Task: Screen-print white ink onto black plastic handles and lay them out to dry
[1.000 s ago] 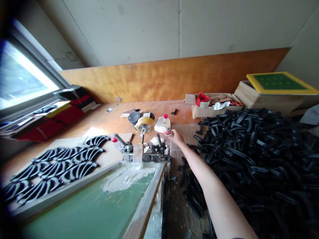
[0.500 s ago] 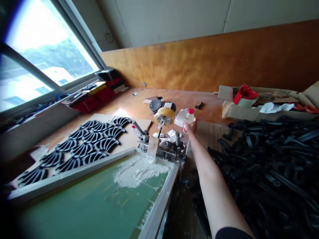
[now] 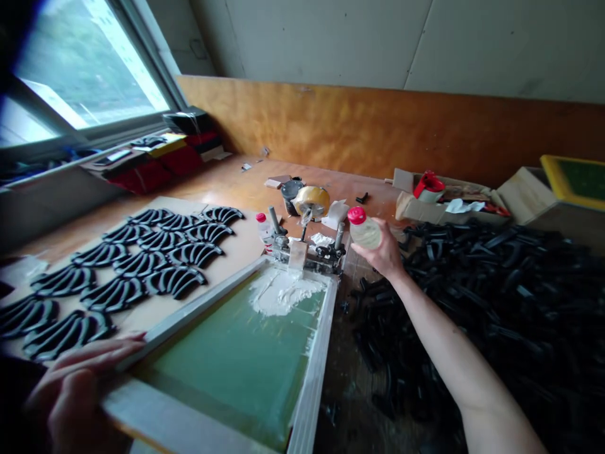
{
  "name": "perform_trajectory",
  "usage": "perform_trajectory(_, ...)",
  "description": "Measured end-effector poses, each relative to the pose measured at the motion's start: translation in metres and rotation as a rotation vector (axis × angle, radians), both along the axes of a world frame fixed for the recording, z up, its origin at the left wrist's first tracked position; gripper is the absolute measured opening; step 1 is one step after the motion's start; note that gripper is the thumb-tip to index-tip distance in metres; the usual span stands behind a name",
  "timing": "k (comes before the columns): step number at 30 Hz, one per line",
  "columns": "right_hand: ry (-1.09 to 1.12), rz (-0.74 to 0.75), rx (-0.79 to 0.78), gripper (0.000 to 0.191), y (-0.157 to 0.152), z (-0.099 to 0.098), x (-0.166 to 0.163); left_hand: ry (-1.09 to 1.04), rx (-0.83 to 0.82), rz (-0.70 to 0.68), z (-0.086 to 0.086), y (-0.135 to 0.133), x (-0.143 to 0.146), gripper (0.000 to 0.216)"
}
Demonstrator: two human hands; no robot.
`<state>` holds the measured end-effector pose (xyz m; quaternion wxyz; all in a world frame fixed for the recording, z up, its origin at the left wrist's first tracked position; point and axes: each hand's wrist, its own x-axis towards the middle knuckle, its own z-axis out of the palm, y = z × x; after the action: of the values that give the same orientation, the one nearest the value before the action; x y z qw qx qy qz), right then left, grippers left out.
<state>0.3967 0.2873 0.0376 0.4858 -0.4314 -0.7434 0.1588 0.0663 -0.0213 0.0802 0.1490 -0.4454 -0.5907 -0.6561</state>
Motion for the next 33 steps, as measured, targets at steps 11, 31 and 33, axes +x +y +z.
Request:
perform_trajectory(11,-0.711,0.094,-0.178,0.053,-0.093,0.009,-0.054,0.018,0.054,-0.237,-0.068,-0.032,-0.021,0.018)
perform_trajectory(31,-1.179,0.052,-0.109,0.035,-0.089,0.004,-0.072,0.036,0.141,-0.235,-0.082,-0.025,-0.026,0.017)
perform_trajectory(33,-1.182,0.060,-0.116,0.036,-0.088,0.002,-0.072,0.034,0.133,-0.233,-0.080,-0.025,-0.025,0.017)
